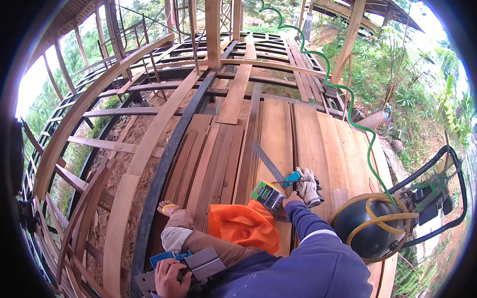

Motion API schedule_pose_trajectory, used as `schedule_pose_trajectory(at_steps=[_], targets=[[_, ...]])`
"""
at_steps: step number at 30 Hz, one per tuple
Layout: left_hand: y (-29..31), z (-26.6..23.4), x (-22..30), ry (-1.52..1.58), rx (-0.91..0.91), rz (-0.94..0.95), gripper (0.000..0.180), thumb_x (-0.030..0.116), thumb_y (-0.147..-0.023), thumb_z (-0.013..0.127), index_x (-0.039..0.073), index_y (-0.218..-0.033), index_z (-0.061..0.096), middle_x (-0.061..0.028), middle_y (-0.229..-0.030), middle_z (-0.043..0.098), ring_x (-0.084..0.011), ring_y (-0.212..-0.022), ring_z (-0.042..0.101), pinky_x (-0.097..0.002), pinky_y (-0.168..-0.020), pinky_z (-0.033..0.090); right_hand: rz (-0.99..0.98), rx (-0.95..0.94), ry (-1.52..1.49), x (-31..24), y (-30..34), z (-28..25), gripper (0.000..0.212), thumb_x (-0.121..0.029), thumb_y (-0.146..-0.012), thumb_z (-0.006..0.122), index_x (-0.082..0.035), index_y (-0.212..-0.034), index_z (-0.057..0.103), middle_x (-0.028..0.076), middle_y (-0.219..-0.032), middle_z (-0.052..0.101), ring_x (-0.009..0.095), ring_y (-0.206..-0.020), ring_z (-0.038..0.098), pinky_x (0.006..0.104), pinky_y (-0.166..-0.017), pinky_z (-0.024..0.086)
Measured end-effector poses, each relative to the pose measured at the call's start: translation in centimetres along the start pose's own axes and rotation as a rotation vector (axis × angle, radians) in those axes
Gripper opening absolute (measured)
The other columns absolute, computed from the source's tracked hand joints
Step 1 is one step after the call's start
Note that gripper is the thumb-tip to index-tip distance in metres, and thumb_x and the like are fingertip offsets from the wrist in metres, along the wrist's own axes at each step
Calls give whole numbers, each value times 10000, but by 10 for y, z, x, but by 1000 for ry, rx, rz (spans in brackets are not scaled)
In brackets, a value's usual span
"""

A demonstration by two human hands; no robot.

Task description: The person sits on a wooden structure and uses a metal rod to tighten or adjust components on the underside of a blue and silver electric wood planer held in their lap.

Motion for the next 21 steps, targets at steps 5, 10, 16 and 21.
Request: schedule_pose_trajectory(at_steps=[5,10,16,21], targets=[[1,-5,0,35,-19,52,108,135,-789,731,68,-864,691,-133,-1038,640,-343,-1007,599,-437,-908,471,5,10,-11,-3,2,-2,503,-332,-875,591,-19,-1254,486,285,-1179,660,439,-1120,638,498,-995,493],[4,1,-7,56,-3,-2,129,120,-785,730,82,-908,719,-126,-1029,643,-337,-998,602,-436,-906,468,5,10,-19,-5,4,-4,530,-338,-867,594,-16,-1274,487,290,-1208,649,442,-1147,626,491,-1007,487],[0,-3,1,53,-1,67,117,113,-794,725,88,-909,725,-100,-1010,642,-308,-985,604,-423,-895,467,15,17,-4,-3,2,-4,533,-331,-868,587,-3,-1277,489,297,-1207,647,440,-1145,628,487,-1011,485],[5,0,-7,32,11,64,109,118,-802,724,89,-907,723,-88,-978,634,-296,-980,602,-414,-897,461,8,17,-5,-5,2,-2,542,-325,-870,583,3,-1289,481,300,-1209,645,443,-1139,630,487,-1010,487]])
Point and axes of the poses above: each hand's wrist, its own y-axis away from the middle knuckle, its own z-axis out of the palm, x = y × z, the point moved 5 cm from there along -y, towards the middle knuckle
